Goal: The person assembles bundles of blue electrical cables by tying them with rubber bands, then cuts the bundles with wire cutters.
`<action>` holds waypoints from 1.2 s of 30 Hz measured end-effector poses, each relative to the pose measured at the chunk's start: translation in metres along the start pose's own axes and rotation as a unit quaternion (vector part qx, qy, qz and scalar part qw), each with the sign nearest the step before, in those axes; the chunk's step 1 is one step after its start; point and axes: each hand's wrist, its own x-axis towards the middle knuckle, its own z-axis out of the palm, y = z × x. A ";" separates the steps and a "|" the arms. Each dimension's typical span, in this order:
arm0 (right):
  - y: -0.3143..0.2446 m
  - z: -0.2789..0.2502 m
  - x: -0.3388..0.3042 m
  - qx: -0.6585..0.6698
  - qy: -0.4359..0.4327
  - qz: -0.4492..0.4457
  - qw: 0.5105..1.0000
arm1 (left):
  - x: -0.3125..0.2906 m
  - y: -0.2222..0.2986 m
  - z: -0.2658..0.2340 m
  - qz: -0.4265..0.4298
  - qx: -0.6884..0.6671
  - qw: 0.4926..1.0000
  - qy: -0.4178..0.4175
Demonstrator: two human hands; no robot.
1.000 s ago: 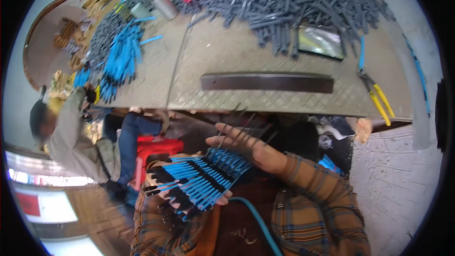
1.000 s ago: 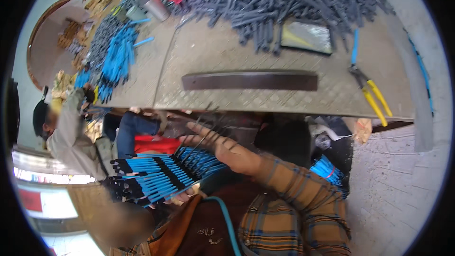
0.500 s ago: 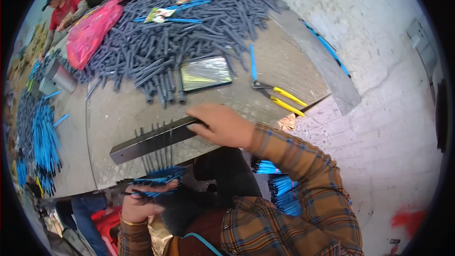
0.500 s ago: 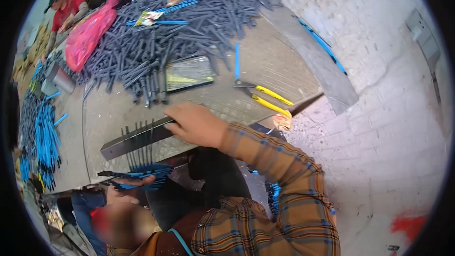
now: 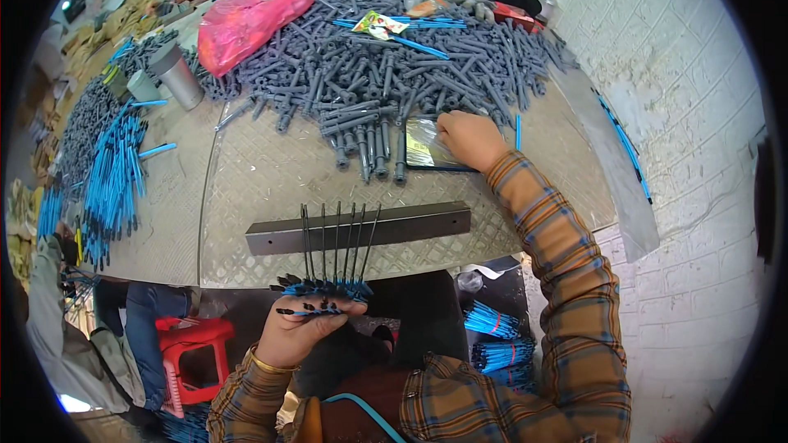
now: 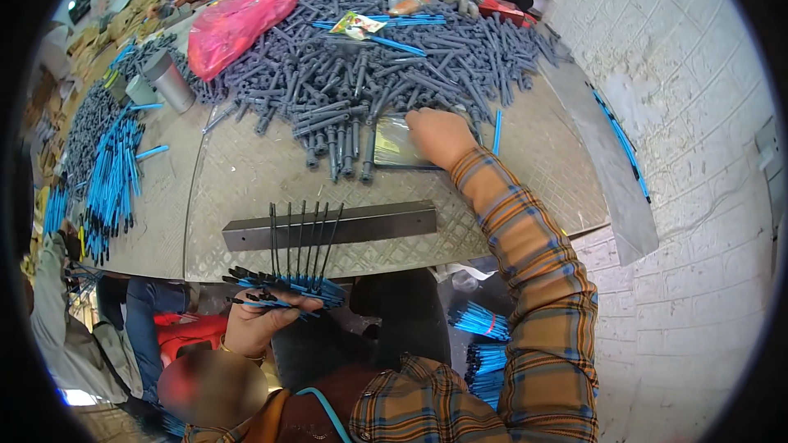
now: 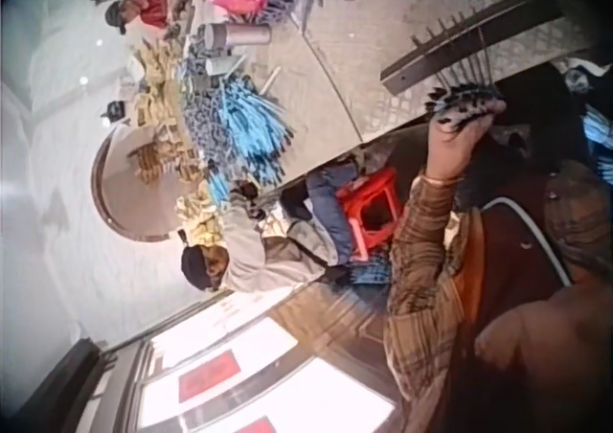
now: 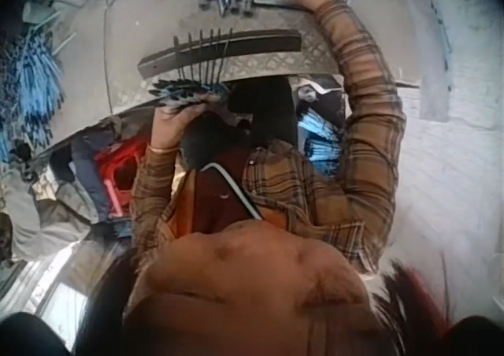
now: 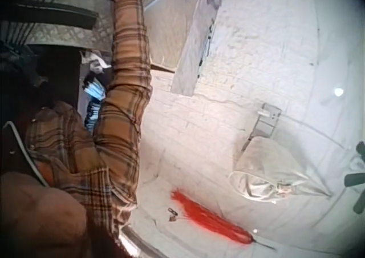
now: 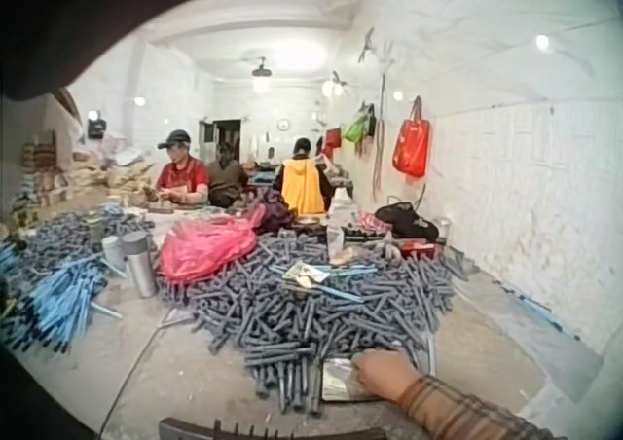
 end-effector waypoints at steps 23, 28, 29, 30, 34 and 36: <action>-0.167 -0.098 -0.089 0.269 0.083 -0.250 0.927 | 0.009 -0.002 0.009 0.049 0.007 0.996 0.069; -0.174 -0.093 -0.097 0.263 0.088 -0.224 0.934 | 0.006 -0.002 0.013 0.044 0.006 0.996 0.076; -0.174 -0.092 -0.097 0.267 0.092 -0.222 0.933 | 0.006 -0.003 0.013 0.043 0.008 0.996 0.075; -0.175 -0.091 -0.098 0.272 0.096 -0.220 0.932 | 0.005 -0.003 0.012 0.045 0.012 0.996 0.075; -0.176 -0.087 -0.098 0.277 0.102 -0.214 0.931 | 0.004 -0.004 0.011 0.053 0.019 0.996 0.073; -0.176 -0.087 -0.099 0.278 0.103 -0.212 0.931 | 0.003 -0.004 0.012 0.063 0.017 0.995 0.070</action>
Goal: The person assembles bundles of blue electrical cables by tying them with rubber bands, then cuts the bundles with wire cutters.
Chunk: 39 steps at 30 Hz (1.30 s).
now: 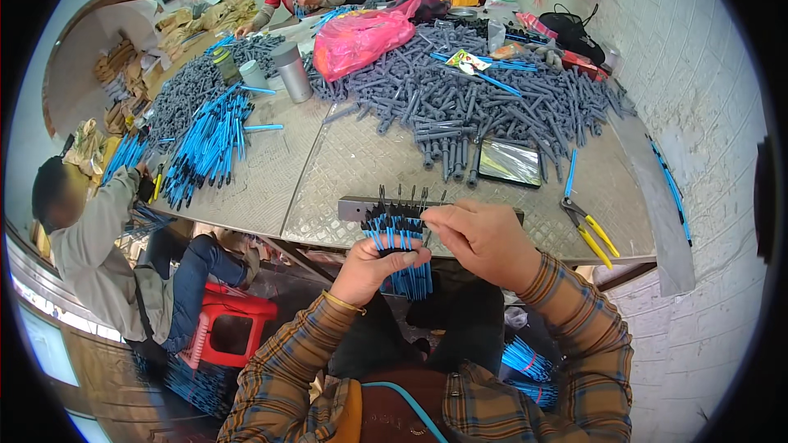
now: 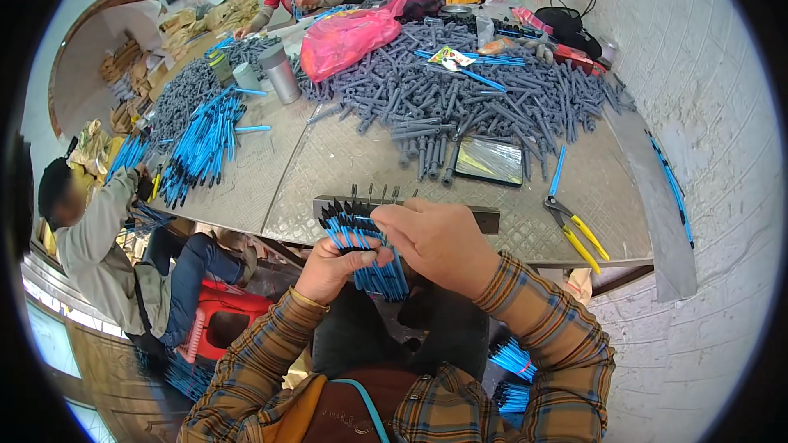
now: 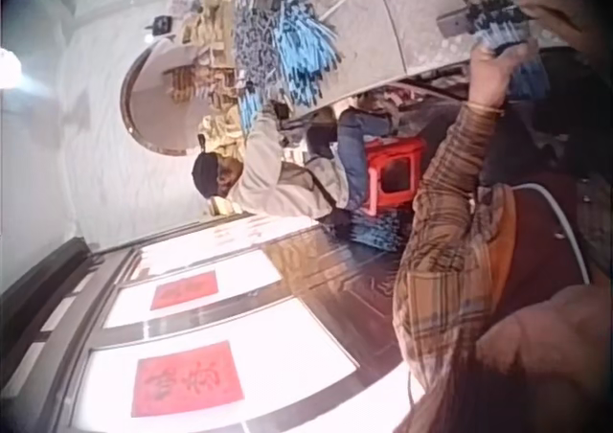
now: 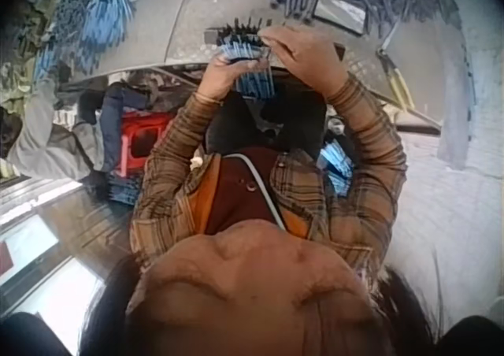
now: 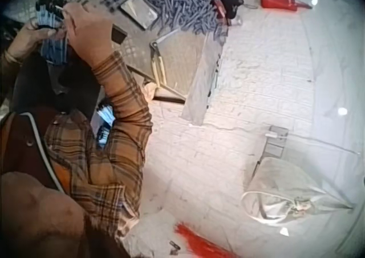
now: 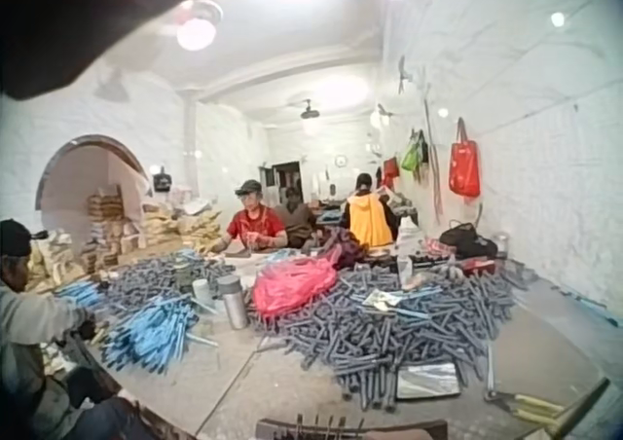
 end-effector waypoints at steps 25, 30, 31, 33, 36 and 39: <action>0.001 0.025 -0.002 -0.057 0.038 -0.068 0.995 | 0.001 -0.004 -0.003 -0.016 0.047 0.998 -0.034; 0.003 0.018 0.001 -0.003 0.048 -0.075 0.996 | 0.000 -0.001 -0.005 -0.011 -0.012 1.000 -0.024; 0.001 0.014 0.003 0.017 0.028 -0.064 0.997 | -0.001 0.000 -0.004 -0.011 -0.014 0.999 -0.029; -0.004 0.004 0.007 0.021 -0.004 -0.057 0.998 | -0.002 0.001 -0.006 -0.011 -0.016 0.999 -0.034; -0.006 -0.004 0.011 0.022 -0.066 -0.040 0.997 | -0.002 -0.001 -0.008 -0.013 -0.014 0.999 -0.026; -0.005 -0.006 0.011 0.015 -0.068 -0.042 0.997 | -0.001 0.000 -0.006 -0.008 -0.016 0.999 -0.033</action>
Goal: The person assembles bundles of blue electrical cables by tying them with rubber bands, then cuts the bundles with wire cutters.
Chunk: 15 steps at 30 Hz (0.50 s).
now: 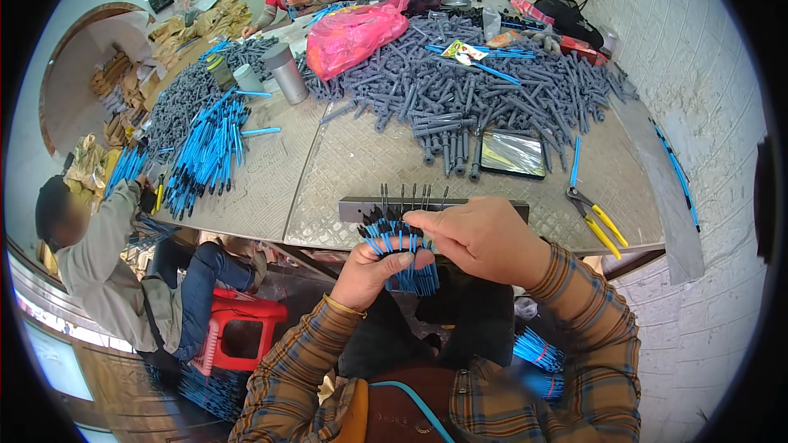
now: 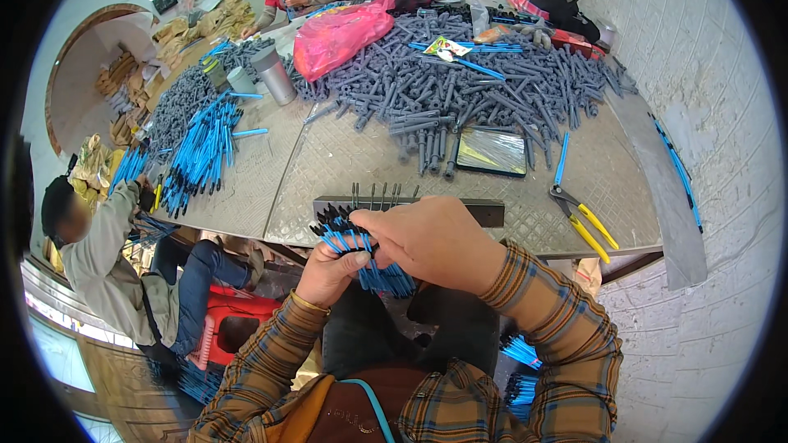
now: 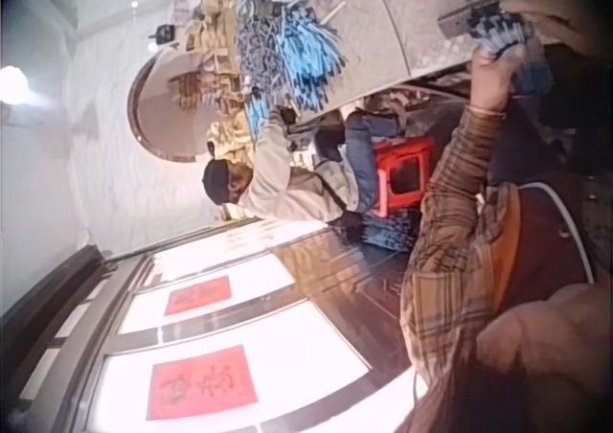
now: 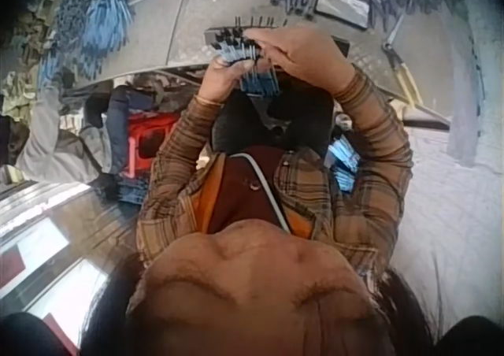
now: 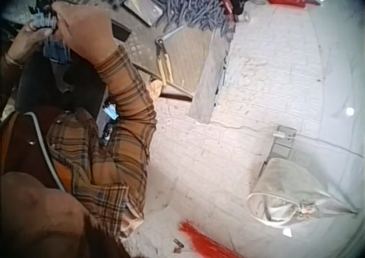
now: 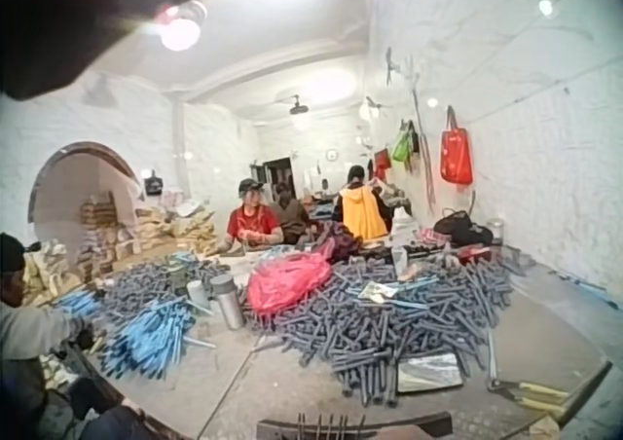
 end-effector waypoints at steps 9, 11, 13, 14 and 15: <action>-0.002 0.000 0.003 -0.013 -0.011 -0.010 1.000 | -0.001 0.001 -0.001 -0.007 -0.005 1.000 -0.013; -0.002 0.002 0.002 -0.015 -0.001 -0.008 1.000 | 0.000 -0.001 -0.002 -0.007 -0.008 1.000 -0.015; -0.003 0.004 0.001 -0.014 0.004 -0.006 1.000 | 0.000 -0.004 -0.004 -0.010 -0.014 1.000 -0.016; -0.005 0.003 0.000 -0.018 0.004 -0.001 1.000 | 0.000 -0.004 -0.004 -0.011 -0.014 1.000 -0.015; -0.006 0.003 0.000 -0.022 0.004 0.004 1.000 | -0.001 -0.003 -0.004 -0.010 -0.012 1.000 -0.010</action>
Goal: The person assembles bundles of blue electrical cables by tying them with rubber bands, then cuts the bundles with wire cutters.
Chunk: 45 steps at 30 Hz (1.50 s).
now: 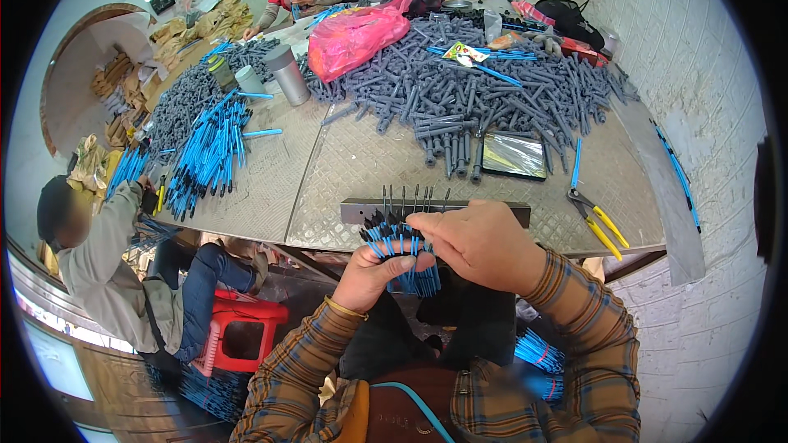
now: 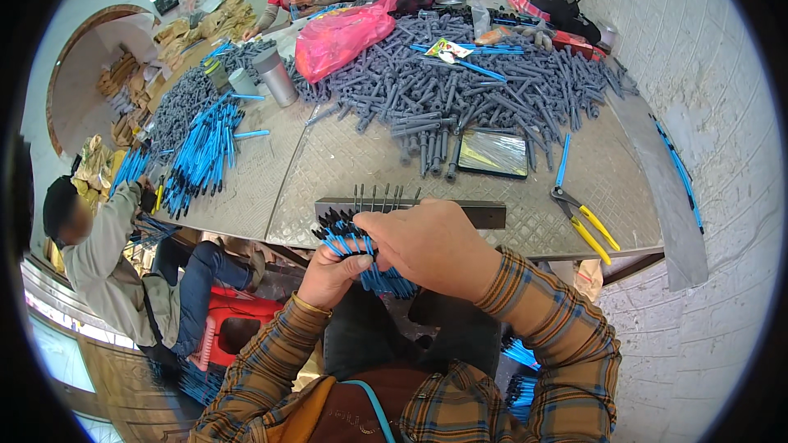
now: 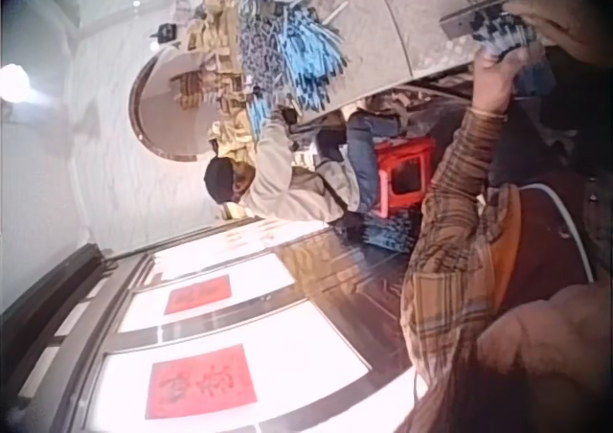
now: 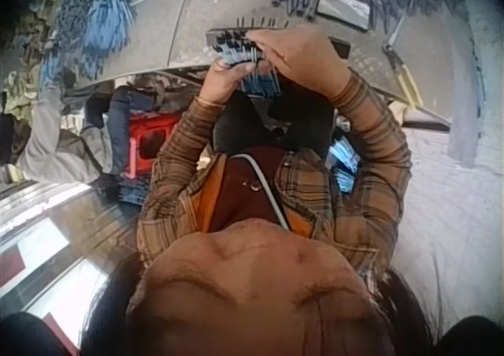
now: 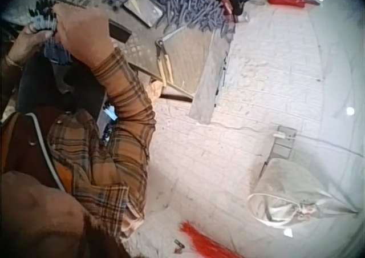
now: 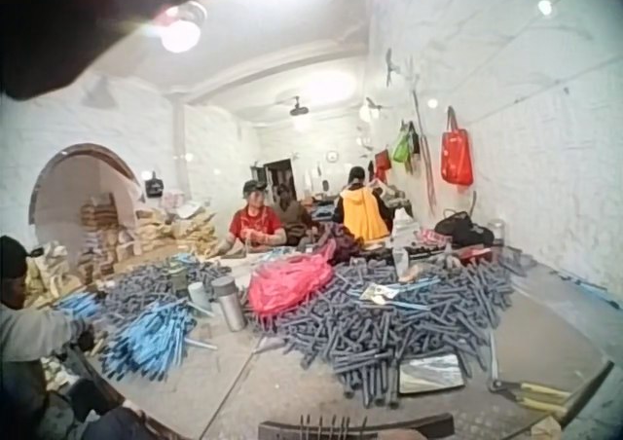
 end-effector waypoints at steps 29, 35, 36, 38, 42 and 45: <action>0.008 0.009 0.001 0.048 -0.007 -0.038 0.998 | -0.001 0.001 0.003 -0.002 0.071 0.997 -0.020; 0.006 0.009 0.003 0.016 -0.039 -0.030 0.999 | 0.000 0.000 -0.002 0.002 0.116 0.993 -0.038; 0.005 0.009 0.003 -0.008 -0.037 -0.039 0.999 | 0.000 0.001 -0.002 -0.004 0.116 0.993 -0.038; 0.004 0.009 0.003 -0.030 -0.035 -0.047 0.998 | -0.001 0.002 -0.001 -0.015 0.115 0.992 -0.038; 0.003 0.009 0.002 -0.001 -0.038 -0.014 0.999 | 0.001 -0.001 -0.005 -0.003 0.139 0.989 -0.055; 0.006 0.008 0.004 0.047 -0.064 -0.029 0.996 | 0.001 -0.001 -0.005 -0.016 0.129 0.990 -0.051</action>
